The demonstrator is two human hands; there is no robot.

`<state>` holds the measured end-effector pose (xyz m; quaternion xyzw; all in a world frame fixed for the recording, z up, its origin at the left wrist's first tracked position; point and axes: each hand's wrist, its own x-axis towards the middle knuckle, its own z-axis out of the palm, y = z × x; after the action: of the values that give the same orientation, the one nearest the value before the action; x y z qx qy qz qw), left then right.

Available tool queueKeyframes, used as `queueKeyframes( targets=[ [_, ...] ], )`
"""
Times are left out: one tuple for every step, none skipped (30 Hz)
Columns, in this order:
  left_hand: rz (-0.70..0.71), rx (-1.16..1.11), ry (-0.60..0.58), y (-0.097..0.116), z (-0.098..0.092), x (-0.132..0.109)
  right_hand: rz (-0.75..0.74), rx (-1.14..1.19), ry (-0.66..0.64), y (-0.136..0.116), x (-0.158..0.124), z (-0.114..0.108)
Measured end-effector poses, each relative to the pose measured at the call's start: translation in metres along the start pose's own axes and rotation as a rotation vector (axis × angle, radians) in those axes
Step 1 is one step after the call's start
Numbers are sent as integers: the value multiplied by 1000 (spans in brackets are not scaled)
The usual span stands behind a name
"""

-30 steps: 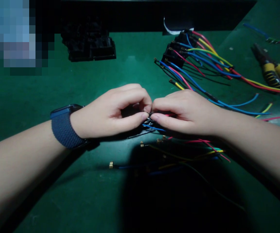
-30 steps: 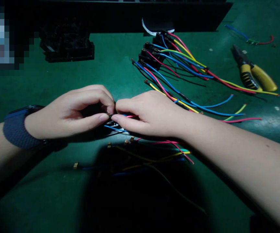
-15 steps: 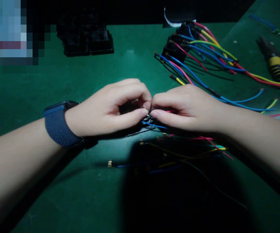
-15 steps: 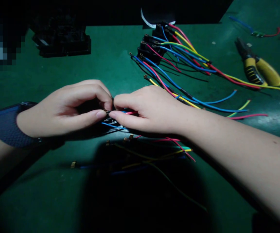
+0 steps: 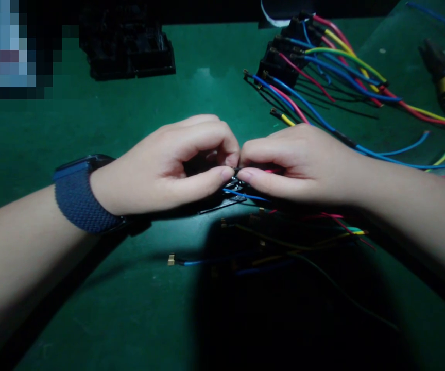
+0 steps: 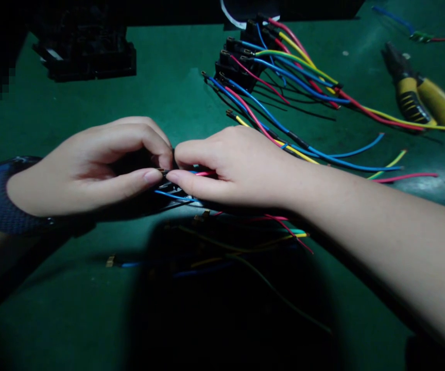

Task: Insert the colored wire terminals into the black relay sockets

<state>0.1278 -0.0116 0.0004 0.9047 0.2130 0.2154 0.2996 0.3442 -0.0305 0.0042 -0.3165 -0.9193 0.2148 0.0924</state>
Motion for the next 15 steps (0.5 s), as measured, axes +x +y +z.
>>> queueKeyframes(
  targets=[
    [-1, 1, -3, 0, 0, 0, -1, 0, -1, 0, 0, 0],
    [-1, 3, -6, 1, 0, 0, -1, 1, -3, 0, 0, 0],
    [-10, 8, -16, 1, 0, 0, -1, 2, -4, 1, 0, 0],
    [-22, 14, -22, 1, -1, 0, -1, 5, -3, 1, 0, 0],
    [-22, 16, -24, 2, -1, 0, -1, 8, -2, 1, 0, 0],
    [-18, 16, -19, 2, -1, 0, -4, 11, -2, 1, 0, 0],
    [-11, 17, -14, 2, -1, 0, -7, 13, -3, 1, 0, 0],
    [-1, 17, -9, 2, -1, 0, -9, 14, -5, 2, 0, 0],
    [7, 17, -4, 2, -1, 0, -11, 16, -7, 2, 0, -1],
    [8, 19, -7, 2, -1, 0, -12, 17, -10, 2, 0, -1],
    [9, 20, -11, 2, 0, 0, -11, 19, -13, 2, 0, -1],
    [8, 21, -15, 3, 0, 1, -9, 22, -14, 2, 0, -1],
    [7, 21, -18, 3, 0, 1, -5, 25, -15, 2, 0, -1],
    [2, 26, -18, 3, 0, 1, -1, 27, -13, 2, 0, -1],
    [-5, 33, -20, 3, 0, 1, 2, 28, -11, 3, 0, -1]
  ],
)
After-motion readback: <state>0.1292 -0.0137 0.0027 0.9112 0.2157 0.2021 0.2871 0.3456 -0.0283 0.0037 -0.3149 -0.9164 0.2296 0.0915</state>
